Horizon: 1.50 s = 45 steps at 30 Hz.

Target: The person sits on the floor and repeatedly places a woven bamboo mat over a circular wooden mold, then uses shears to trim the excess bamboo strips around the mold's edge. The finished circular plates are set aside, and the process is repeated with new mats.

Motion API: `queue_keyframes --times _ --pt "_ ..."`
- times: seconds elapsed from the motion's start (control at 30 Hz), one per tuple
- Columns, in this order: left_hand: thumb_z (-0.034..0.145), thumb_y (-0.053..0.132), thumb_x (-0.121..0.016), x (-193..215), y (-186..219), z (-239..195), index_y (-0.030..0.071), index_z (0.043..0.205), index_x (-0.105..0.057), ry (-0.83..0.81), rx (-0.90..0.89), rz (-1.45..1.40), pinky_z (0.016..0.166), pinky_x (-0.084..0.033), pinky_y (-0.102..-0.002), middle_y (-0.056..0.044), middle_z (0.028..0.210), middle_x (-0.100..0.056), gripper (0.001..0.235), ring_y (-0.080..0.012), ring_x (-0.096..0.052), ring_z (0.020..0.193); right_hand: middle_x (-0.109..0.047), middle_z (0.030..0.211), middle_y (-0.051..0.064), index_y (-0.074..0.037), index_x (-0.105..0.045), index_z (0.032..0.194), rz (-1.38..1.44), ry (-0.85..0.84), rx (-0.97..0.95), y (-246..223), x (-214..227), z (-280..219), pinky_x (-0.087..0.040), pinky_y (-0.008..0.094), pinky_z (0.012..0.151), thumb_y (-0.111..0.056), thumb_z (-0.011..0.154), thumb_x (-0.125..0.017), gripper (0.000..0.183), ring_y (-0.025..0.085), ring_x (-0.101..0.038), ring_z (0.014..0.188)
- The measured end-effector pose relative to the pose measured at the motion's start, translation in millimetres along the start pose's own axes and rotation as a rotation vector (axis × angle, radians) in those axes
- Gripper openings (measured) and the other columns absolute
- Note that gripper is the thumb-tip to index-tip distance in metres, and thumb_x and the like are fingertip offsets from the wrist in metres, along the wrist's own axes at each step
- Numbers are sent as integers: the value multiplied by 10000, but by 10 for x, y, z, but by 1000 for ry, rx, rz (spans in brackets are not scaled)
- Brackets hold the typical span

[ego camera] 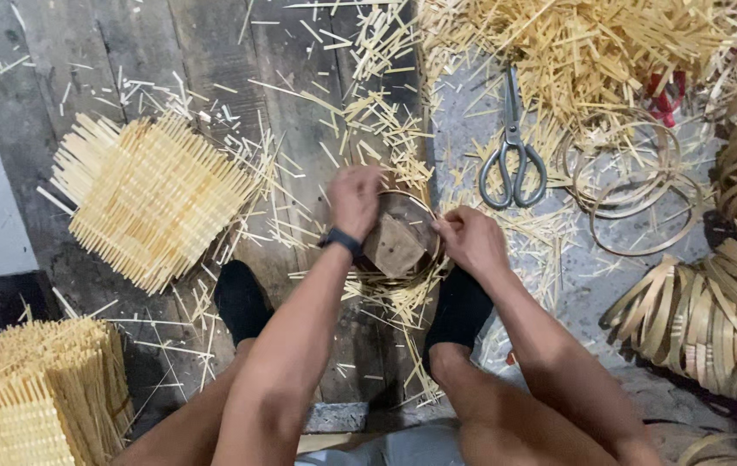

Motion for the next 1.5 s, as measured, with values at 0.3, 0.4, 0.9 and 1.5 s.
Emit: queue_keyframes --times 0.3,0.4,0.9,1.5 --pt "762 222 -913 288 -1096 -996 7 992 -816 44 602 -223 722 -580 -315 -111 887 -816 329 -151 -720 737 -746 757 101 25 -731 918 424 -173 -187 279 -426 -127 -544 287 566 -169 855 -822 224 134 -688 626" --pt "753 210 -907 260 -1085 -987 21 969 -828 64 720 -156 747 -578 -304 -114 881 -808 298 -162 -728 749 -716 762 85 28 -729 912 553 -174 -208 407 -468 -111 -508 282 541 -138 879 -819 192 124 -632 607" --pt "975 55 -653 -575 -762 -1875 -136 1195 -561 35 993 -1093 661 -655 -321 -224 1030 -653 306 -290 -726 783 -708 711 101 54 -681 900 937 -236 -415 603 -1014 -301 -568 301 527 -32 900 -726 97 189 -691 572" --pt "1022 566 -540 623 792 -1035 85 1311 -667 -35 -67 -367 886 -579 -366 -131 1077 -743 576 -246 -748 1031 -730 1118 192 29 -500 1390 182 -119 67 -1063 18 -553 -611 369 887 -343 642 -837 901 271 -759 997"
Point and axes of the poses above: each hand's wrist, its own z-axis towards the middle knuckle, its own x-axis out of the back of the hand, y = z × x, the point moved 9 cm from there along z, towards the middle knuckle
